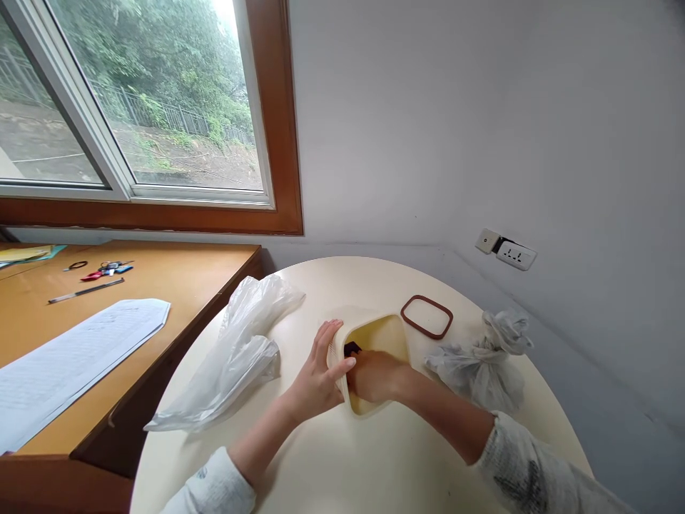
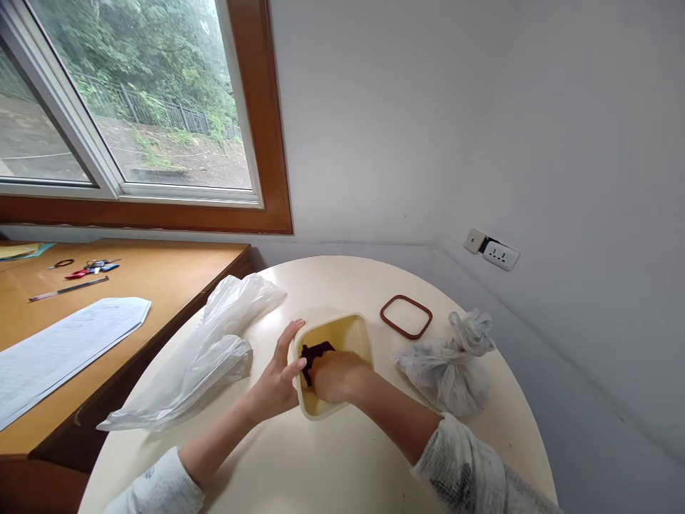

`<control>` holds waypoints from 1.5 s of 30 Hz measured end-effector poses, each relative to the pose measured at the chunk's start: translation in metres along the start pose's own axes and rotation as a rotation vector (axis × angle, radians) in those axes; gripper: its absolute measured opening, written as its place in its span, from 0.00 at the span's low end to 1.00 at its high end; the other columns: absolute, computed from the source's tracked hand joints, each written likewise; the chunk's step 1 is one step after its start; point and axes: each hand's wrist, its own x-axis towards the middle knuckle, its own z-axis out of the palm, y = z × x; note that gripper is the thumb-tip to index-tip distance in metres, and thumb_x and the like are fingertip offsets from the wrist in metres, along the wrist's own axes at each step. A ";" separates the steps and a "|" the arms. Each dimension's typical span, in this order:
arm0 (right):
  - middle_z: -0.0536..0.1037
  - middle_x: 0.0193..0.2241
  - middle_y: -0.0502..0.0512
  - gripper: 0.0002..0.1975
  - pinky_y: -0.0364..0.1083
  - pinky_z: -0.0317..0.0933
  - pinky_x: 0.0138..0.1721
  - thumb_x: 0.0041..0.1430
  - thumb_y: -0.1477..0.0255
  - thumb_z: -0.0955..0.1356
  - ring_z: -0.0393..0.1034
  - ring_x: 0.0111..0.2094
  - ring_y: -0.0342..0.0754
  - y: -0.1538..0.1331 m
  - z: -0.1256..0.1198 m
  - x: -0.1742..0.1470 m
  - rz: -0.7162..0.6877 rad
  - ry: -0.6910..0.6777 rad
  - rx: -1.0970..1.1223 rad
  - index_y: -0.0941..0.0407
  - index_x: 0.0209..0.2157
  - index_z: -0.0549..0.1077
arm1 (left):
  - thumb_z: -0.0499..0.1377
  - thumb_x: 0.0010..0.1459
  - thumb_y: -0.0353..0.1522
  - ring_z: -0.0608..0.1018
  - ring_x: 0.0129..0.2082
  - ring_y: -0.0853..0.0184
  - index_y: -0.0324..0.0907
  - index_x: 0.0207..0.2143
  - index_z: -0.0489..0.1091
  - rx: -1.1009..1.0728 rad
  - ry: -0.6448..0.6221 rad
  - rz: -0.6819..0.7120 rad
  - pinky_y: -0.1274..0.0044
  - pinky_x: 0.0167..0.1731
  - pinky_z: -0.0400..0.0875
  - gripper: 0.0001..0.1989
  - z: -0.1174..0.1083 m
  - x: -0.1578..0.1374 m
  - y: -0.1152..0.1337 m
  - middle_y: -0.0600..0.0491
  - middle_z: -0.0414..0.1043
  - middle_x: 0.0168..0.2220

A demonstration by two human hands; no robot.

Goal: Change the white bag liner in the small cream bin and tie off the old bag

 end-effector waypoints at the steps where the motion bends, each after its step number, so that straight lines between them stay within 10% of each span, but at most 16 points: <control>1: 0.75 0.32 0.60 0.10 0.45 0.60 0.25 0.50 0.77 0.63 0.70 0.30 0.51 -0.001 -0.003 -0.006 0.006 -0.029 -0.032 0.61 0.35 0.71 | 0.65 0.38 0.20 0.47 0.61 0.45 0.62 0.60 0.32 0.002 -0.004 -0.011 0.47 0.51 0.54 0.58 -0.001 0.000 -0.001 0.46 0.31 0.63; 11: 0.73 0.41 0.57 0.15 0.46 0.58 0.44 0.60 0.67 0.60 0.66 0.42 0.50 0.007 -0.009 -0.077 -0.165 0.257 0.146 0.57 0.46 0.67 | 0.68 0.38 0.25 0.46 0.62 0.48 0.61 0.60 0.34 -0.191 0.000 -0.144 0.57 0.49 0.63 0.57 -0.016 0.007 -0.010 0.44 0.32 0.63; 18: 0.74 0.36 0.61 0.15 0.47 0.58 0.41 0.54 0.84 0.58 0.67 0.36 0.50 0.012 0.022 -0.039 -0.132 0.414 -0.121 0.63 0.42 0.68 | 0.66 0.43 0.30 0.46 0.63 0.49 0.55 0.61 0.30 -0.162 0.025 -0.265 0.52 0.55 0.50 0.54 -0.016 -0.003 -0.018 0.42 0.35 0.64; 28: 0.76 0.35 0.58 0.12 0.43 0.60 0.35 0.61 0.73 0.56 0.70 0.35 0.48 -0.019 0.027 -0.004 0.038 0.614 0.425 0.58 0.45 0.65 | 0.58 0.51 0.29 0.44 0.62 0.48 0.47 0.62 0.28 0.069 0.152 -0.447 0.50 0.57 0.41 0.46 0.011 -0.015 -0.014 0.41 0.36 0.63; 37: 0.73 0.36 0.57 0.11 0.43 0.59 0.37 0.61 0.72 0.56 0.68 0.37 0.47 -0.027 0.028 -0.005 -0.065 0.619 0.710 0.57 0.43 0.64 | 0.56 0.51 0.27 0.47 0.62 0.52 0.49 0.61 0.32 0.160 0.156 -0.400 0.53 0.54 0.55 0.42 0.010 -0.014 -0.019 0.40 0.38 0.61; 45: 0.72 0.29 0.54 0.09 0.42 0.56 0.34 0.54 0.80 0.56 0.64 0.31 0.44 0.001 0.009 -0.028 -0.171 0.385 0.374 0.57 0.28 0.65 | 0.62 0.45 0.30 0.54 0.60 0.50 0.47 0.61 0.35 0.101 0.144 -0.421 0.56 0.53 0.58 0.47 0.002 -0.012 -0.023 0.40 0.44 0.60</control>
